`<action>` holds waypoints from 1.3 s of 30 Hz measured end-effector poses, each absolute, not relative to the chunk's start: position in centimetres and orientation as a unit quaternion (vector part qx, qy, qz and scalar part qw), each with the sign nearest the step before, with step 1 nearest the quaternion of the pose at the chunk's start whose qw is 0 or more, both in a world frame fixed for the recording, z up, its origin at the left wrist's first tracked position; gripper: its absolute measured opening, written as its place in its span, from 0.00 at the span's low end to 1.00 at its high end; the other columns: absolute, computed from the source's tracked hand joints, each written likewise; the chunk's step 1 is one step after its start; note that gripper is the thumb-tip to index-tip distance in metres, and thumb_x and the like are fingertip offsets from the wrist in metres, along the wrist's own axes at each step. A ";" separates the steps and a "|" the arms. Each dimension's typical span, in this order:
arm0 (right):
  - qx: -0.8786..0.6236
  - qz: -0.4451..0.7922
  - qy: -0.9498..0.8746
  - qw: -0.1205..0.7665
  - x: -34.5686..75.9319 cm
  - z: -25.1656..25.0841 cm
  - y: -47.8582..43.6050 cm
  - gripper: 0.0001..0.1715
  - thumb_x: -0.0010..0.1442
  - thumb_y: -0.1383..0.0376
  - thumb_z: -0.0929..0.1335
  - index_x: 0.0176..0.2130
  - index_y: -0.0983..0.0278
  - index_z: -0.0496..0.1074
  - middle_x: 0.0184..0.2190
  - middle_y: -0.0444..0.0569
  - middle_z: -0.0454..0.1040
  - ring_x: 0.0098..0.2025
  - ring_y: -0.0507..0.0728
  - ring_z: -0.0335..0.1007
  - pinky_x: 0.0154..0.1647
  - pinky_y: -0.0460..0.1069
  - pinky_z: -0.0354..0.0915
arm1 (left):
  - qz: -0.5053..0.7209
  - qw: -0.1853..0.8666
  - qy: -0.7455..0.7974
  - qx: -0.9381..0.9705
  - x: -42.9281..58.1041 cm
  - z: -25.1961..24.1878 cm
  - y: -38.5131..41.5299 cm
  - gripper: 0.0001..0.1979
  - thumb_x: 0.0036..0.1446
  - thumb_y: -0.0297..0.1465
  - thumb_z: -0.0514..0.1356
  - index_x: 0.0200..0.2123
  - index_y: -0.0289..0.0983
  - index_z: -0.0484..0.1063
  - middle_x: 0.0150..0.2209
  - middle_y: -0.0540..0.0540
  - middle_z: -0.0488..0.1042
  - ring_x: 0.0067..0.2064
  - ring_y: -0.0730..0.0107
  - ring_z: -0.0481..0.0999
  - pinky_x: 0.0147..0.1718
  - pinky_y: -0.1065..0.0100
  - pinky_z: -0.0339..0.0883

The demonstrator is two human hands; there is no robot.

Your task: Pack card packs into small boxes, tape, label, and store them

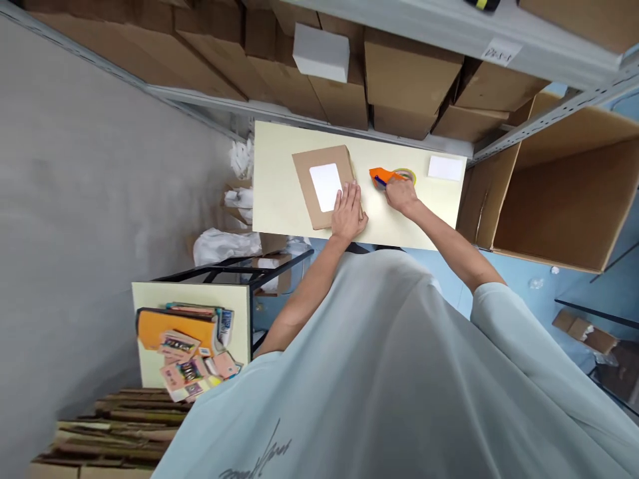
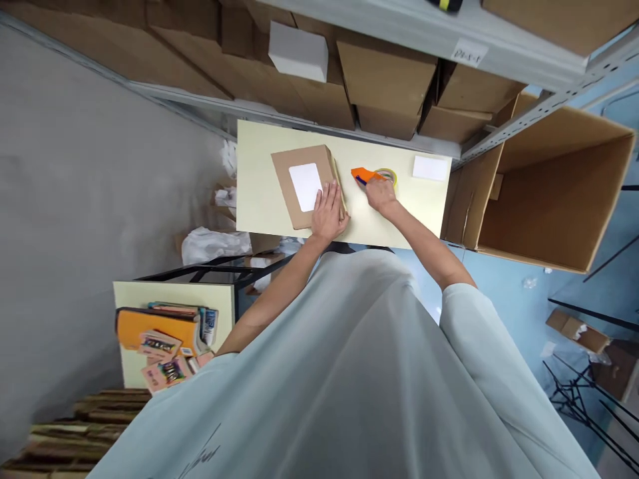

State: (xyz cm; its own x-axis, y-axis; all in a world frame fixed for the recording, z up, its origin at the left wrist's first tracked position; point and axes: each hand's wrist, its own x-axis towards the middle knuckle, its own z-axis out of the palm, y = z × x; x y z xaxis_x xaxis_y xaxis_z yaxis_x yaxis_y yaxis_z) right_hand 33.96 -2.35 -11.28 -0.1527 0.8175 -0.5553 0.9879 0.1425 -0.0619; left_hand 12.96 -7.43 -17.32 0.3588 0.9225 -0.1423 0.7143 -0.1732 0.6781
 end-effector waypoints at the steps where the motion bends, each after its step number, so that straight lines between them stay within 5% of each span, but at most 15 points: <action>1: 0.624 -0.207 0.727 0.199 34.0 -10.5 -1.6 0.28 0.79 0.68 0.62 0.65 0.85 0.77 0.64 0.83 0.81 0.65 0.79 0.83 0.65 0.64 0.74 | 0.149 0.339 0.540 0.756 12.9 -17.2 -7.5 0.49 0.62 0.33 0.63 0.85 0.30 0.59 0.87 0.33 0.53 0.90 0.41 0.46 0.89 0.38 0.35; 7: 0.633 -0.187 0.736 0.151 34.5 -3.9 0.7 0.34 0.83 0.56 0.63 0.69 0.84 0.72 0.60 0.79 0.85 0.63 0.77 0.85 0.65 0.60 0.73 | 0.184 0.349 0.553 0.734 12.9 -14.6 -6.1 0.43 0.69 0.40 0.63 0.82 0.33 0.64 0.84 0.28 0.62 0.86 0.34 0.59 0.86 0.30 0.47; 13: 0.679 -0.133 0.721 0.033 32.4 3.3 5.4 0.38 0.85 0.51 0.58 0.74 0.80 0.61 0.55 0.76 0.86 0.57 0.79 0.86 0.55 0.63 0.78 | 0.351 0.261 0.478 0.762 13.2 -6.0 2.4 0.37 0.75 0.38 0.57 0.83 0.39 0.63 0.84 0.36 0.65 0.86 0.47 0.61 0.86 0.41 0.57; 22: 0.594 -0.065 0.788 -0.150 31.1 10.7 19.3 0.30 0.83 0.48 0.56 0.65 0.67 0.66 0.56 0.71 0.83 0.64 0.79 0.80 0.72 0.79 0.71 | 0.436 0.265 0.385 0.769 12.7 2.1 17.1 0.36 0.74 0.41 0.63 0.81 0.42 0.65 0.87 0.38 0.58 0.87 0.44 0.58 0.87 0.43 0.53; 27: 0.654 -0.059 0.750 -0.081 30.2 10.7 26.0 0.23 0.78 0.56 0.63 0.60 0.71 0.69 0.59 0.76 0.82 0.69 0.82 0.77 0.76 0.83 0.65 | 0.407 0.282 0.364 0.789 11.5 2.9 18.2 0.36 0.74 0.34 0.60 0.82 0.39 0.64 0.86 0.38 0.61 0.86 0.46 0.60 0.87 0.43 0.53; 34: 0.708 -0.092 0.700 -0.015 29.5 8.5 29.5 0.26 0.75 0.66 0.65 0.65 0.80 0.68 0.66 0.77 0.80 0.72 0.73 0.77 0.83 0.71 0.62 | 0.345 0.307 0.369 0.807 7.4 0.7 13.7 0.34 0.74 0.31 0.57 0.81 0.37 0.66 0.83 0.36 0.67 0.84 0.45 0.64 0.85 0.41 0.58; 39: 0.707 -0.041 0.696 -0.119 29.1 7.2 27.2 0.37 0.76 0.58 0.64 0.75 0.77 0.63 0.75 0.77 0.69 0.80 0.84 0.64 0.85 0.81 0.54 | 0.285 0.350 0.393 0.801 5.3 -3.8 9.9 0.34 0.75 0.32 0.57 0.81 0.38 0.66 0.82 0.37 0.68 0.84 0.46 0.65 0.85 0.40 0.58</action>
State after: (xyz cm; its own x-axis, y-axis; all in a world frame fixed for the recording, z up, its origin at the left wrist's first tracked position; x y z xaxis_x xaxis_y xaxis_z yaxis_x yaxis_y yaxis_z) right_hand 29.05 27.23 7.22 0.0277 0.9938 0.1074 0.9743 -0.0028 -0.2251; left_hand 5.25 9.87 -3.82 0.5288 0.8293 0.1806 0.4302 -0.4453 0.7853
